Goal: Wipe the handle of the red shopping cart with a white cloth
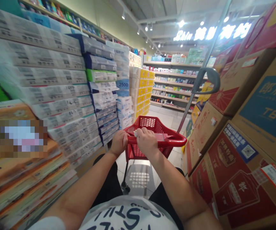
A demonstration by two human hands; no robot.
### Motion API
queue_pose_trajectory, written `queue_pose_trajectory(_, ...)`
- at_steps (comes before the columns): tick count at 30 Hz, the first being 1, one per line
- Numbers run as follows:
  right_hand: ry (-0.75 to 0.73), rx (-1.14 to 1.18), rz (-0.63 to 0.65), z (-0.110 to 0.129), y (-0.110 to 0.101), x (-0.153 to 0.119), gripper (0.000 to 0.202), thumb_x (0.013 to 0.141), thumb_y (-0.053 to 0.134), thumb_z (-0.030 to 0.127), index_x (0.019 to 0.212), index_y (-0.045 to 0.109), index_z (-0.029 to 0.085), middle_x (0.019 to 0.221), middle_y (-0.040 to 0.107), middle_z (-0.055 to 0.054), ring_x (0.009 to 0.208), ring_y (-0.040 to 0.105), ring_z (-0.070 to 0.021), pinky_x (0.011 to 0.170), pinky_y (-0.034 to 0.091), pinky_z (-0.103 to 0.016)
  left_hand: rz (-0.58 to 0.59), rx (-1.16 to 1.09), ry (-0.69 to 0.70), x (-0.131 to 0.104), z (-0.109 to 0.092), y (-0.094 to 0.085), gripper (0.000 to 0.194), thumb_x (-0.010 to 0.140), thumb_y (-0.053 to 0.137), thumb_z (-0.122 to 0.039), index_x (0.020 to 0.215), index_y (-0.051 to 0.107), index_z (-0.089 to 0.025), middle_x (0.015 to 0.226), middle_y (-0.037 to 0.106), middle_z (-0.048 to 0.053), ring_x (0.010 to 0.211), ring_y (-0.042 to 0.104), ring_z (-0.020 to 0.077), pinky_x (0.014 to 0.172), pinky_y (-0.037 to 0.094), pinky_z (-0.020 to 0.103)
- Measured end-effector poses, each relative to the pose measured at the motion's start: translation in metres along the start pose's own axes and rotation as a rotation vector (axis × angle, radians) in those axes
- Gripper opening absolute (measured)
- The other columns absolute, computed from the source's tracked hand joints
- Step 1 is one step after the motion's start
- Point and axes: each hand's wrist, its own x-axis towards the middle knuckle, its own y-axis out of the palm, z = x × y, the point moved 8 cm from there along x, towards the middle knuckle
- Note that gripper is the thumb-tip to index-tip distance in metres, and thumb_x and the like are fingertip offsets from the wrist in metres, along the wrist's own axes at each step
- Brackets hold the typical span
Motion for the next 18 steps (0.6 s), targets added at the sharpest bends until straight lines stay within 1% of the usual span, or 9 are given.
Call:
queue_pose_trajectory(3, -0.009, 0.022, 0.068, 0.004, 0.003, 0.003, 0.019, 0.091, 0.047, 0.025, 0.105, 0.06, 0.024, 0.103, 0.062, -0.007, 0.089, 0.059, -0.0207, 0.08, 0.04, -0.032, 0.004, -0.003, -0.062, 0.001, 0.004, 0.0, 0.034, 0.094, 0.028, -0.022, 0.072, 0.053, -0.021, 0.074, 0.056, 0.005, 0.078, 0.051, 0.021, 0.078, 0.043, 0.038)
queue_pose_trajectory(6, -0.013, 0.11, 0.198, -0.007, 0.01, 0.018, 0.021, 0.092, 0.044, 0.024, 0.102, 0.062, 0.021, 0.103, 0.064, -0.008, 0.089, 0.06, -0.0199, 0.079, 0.043, -0.031, 0.032, 0.008, -0.08, 0.003, 0.003, 0.006, 0.034, 0.095, 0.029, -0.023, 0.072, 0.054, -0.021, 0.075, 0.057, 0.005, 0.078, 0.051, 0.0208, 0.078, 0.043, 0.038)
queue_pose_trajectory(7, -0.037, 0.178, 0.285, -0.011, 0.014, 0.024, 0.022, 0.091, 0.044, 0.021, 0.099, 0.064, 0.02, 0.101, 0.065, -0.007, 0.088, 0.061, -0.0189, 0.078, 0.044, -0.03, 0.041, 0.009, -0.067, 0.004, 0.001, 0.008, 0.033, 0.094, 0.029, -0.023, 0.073, 0.055, -0.021, 0.076, 0.057, 0.006, 0.079, 0.052, 0.0209, 0.078, 0.043, 0.037)
queue_pose_trajectory(9, -0.1, 0.347, 0.524, -0.019, 0.025, 0.034, 0.023, 0.087, 0.046, 0.016, 0.094, 0.067, 0.019, 0.093, 0.068, -0.004, 0.082, 0.062, -0.0158, 0.076, 0.045, -0.026, 0.052, 0.012, -0.022, 0.004, -0.006, 0.011, 0.031, 0.093, 0.031, -0.023, 0.076, 0.057, -0.02, 0.078, 0.058, 0.006, 0.081, 0.052, 0.0214, 0.079, 0.042, 0.038)
queue_pose_trajectory(11, -0.076, 0.459, 0.745, -0.032, 0.033, 0.038, 0.028, 0.082, 0.049, 0.014, 0.099, 0.069, 0.022, 0.08, 0.07, 0.001, 0.068, 0.061, -0.0131, 0.068, 0.047, -0.024, 0.046, 0.023, 0.024, 0.004, -0.013, 0.013, 0.029, 0.092, 0.033, -0.024, 0.078, 0.058, -0.02, 0.078, 0.058, 0.007, 0.08, 0.052, 0.0221, 0.078, 0.042, 0.039)
queue_pose_trajectory(12, -0.05, 0.49, 0.812, -0.039, 0.035, 0.039, 0.032, 0.08, 0.05, 0.013, 0.103, 0.069, 0.024, 0.076, 0.069, 0.003, 0.062, 0.06, -0.0122, 0.066, 0.047, -0.024, 0.036, 0.032, 0.041, 0.003, -0.016, 0.013, 0.029, 0.092, 0.033, -0.024, 0.078, 0.058, -0.02, 0.077, 0.059, 0.007, 0.079, 0.052, 0.0224, 0.078, 0.042, 0.04)
queue_pose_trajectory(14, -0.023, 0.533, 0.812, -0.049, 0.037, 0.041, 0.039, 0.078, 0.049, 0.012, 0.109, 0.068, 0.027, 0.077, 0.071, 0.004, 0.062, 0.061, -0.0121, 0.067, 0.048, -0.024, 0.008, 0.051, 0.059, 0.003, -0.021, 0.012, 0.029, 0.092, 0.034, -0.024, 0.076, 0.058, -0.021, 0.076, 0.059, 0.007, 0.077, 0.053, 0.0226, 0.076, 0.042, 0.041)
queue_pose_trajectory(15, -0.029, 0.555, 0.754, -0.051, 0.036, 0.042, 0.04, 0.078, 0.048, 0.01, 0.109, 0.068, 0.026, 0.083, 0.072, 0.004, 0.068, 0.063, -0.0126, 0.071, 0.049, -0.024, -0.005, 0.058, 0.062, 0.004, -0.022, 0.011, 0.028, 0.092, 0.034, -0.024, 0.075, 0.057, -0.021, 0.075, 0.059, 0.007, 0.077, 0.053, 0.0225, 0.075, 0.042, 0.04)
queue_pose_trajectory(18, -0.082, 0.575, 0.487, -0.054, 0.03, 0.045, 0.04, 0.079, 0.047, 0.009, 0.11, 0.068, 0.023, 0.102, 0.072, -0.001, 0.093, 0.064, -0.0153, 0.088, 0.048, -0.027, -0.012, 0.054, 0.045, 0.005, -0.022, 0.009, 0.027, 0.092, 0.037, -0.023, 0.076, 0.058, -0.021, 0.076, 0.061, 0.007, 0.079, 0.054, 0.0222, 0.077, 0.044, 0.04)
